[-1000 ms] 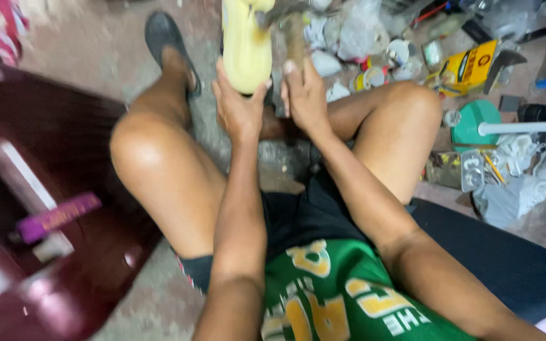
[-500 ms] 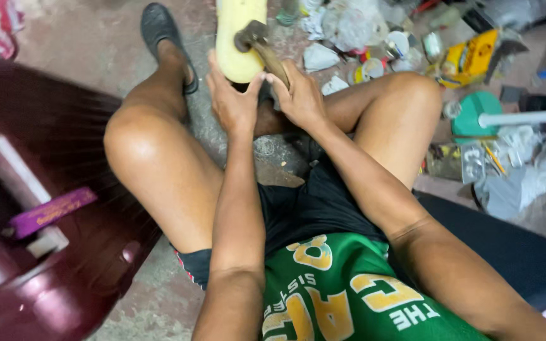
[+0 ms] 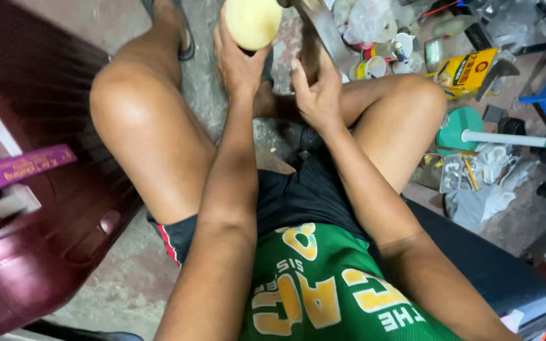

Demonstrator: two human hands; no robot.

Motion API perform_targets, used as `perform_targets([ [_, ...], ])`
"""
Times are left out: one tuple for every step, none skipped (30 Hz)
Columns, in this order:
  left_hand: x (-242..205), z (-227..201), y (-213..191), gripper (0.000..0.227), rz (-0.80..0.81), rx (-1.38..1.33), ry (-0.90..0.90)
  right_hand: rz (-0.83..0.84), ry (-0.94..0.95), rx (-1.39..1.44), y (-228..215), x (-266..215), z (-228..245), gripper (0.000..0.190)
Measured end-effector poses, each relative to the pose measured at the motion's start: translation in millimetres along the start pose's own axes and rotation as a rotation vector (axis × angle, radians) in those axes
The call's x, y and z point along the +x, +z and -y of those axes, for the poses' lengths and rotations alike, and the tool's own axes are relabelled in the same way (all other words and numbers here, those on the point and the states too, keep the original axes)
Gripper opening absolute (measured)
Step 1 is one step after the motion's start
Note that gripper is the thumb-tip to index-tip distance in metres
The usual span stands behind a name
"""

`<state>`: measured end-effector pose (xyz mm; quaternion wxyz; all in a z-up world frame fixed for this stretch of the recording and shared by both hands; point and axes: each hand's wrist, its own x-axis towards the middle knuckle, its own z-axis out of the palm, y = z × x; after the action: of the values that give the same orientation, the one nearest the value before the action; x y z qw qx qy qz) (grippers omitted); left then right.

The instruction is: The person is repairing a yellow and black sneaker. They use their fingers to press and smooth the sole, then use a hammer to tap the sole area to secure the repair.

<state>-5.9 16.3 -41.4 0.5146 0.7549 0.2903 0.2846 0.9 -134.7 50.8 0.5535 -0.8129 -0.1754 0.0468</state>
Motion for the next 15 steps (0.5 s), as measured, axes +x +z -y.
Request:
perform_targets([
  [11.7, 3.1, 5.4, 0.101, 0.009, 0.009, 0.061, 0.032, -0.065, -0.027, 1.8, 1.8, -2.6, 0.022],
  [21.0, 4.9, 10.1, 0.104, -0.021, 0.012, 0.076, 0.064, -0.13, -0.054, 2.8, 6.5, -5.4, 0.02],
  [21.6, 4.8, 15.0, 0.107, -0.022, 0.014, 0.091, 0.076, -0.174, -0.088, -0.4, 4.4, -7.6, 0.02],
  [21.3, 4.2, 19.9, 0.111, -0.024, 0.014, 0.105, 0.103, -0.102, -0.225, -2.6, 3.8, -10.7, 0.012],
  [16.7, 6.7, 19.8, 0.107, -0.009, 0.006, 0.073, 0.149, -0.024, -0.354, -1.5, -1.1, -14.6, 0.012],
  [11.3, 9.2, 18.4, 0.103, 0.006, -0.002, 0.041, 0.198, 0.055, -0.483, 0.8, -5.5, -18.5, 0.02],
  [14.3, 9.6, 19.0, 0.1, 0.005, -0.012, 0.018, 0.15, -0.005, -0.422, 4.3, -1.7, -22.0, 0.014],
  [16.8, 9.8, 19.1, 0.099, 0.004, -0.006, -0.003, 0.103, -0.065, -0.36, 7.9, 2.6, -25.0, 0.012],
  [17.5, 10.2, 20.8, 0.099, 0.012, -0.002, -0.024, 0.051, -0.119, -0.301, 10.0, 5.1, -28.1, 0.014],
  [18.1, 10.7, 22.4, 0.099, 0.02, 0.002, -0.046, 0.045, -0.171, -0.268, 11.1, 6.9, -30.1, 0.014],
  [13.4, 12.2, 18.2, 0.097, -0.001, 0.033, -0.022, 0.069, -0.218, -0.221, 14.1, 2.1, -27.4, 0.014],
  [8.8, 13.5, 14.4, 0.096, -0.021, 0.064, 0.002, 0.093, -0.263, -0.172, 15.6, -3.5, -25.0, 0.015],
  [13.1, 12.9, 18.9, 0.094, -0.025, 0.071, 0.055, 0.136, -0.246, -0.294, 14.2, -0.6, -25.5, 0.016],
  [16.2, 13.4, 21.5, 0.098, -0.049, 0.015, 0.037, 0.179, -0.227, -0.416, 11.9, 3.6, -23.7, 0.019],
  [20.8, 11.2, 26.1, 0.103, -0.057, -0.048, 0.03, 0.2, -0.2, -0.542, 7.9, 9.1, -19.7, 0.021],
])
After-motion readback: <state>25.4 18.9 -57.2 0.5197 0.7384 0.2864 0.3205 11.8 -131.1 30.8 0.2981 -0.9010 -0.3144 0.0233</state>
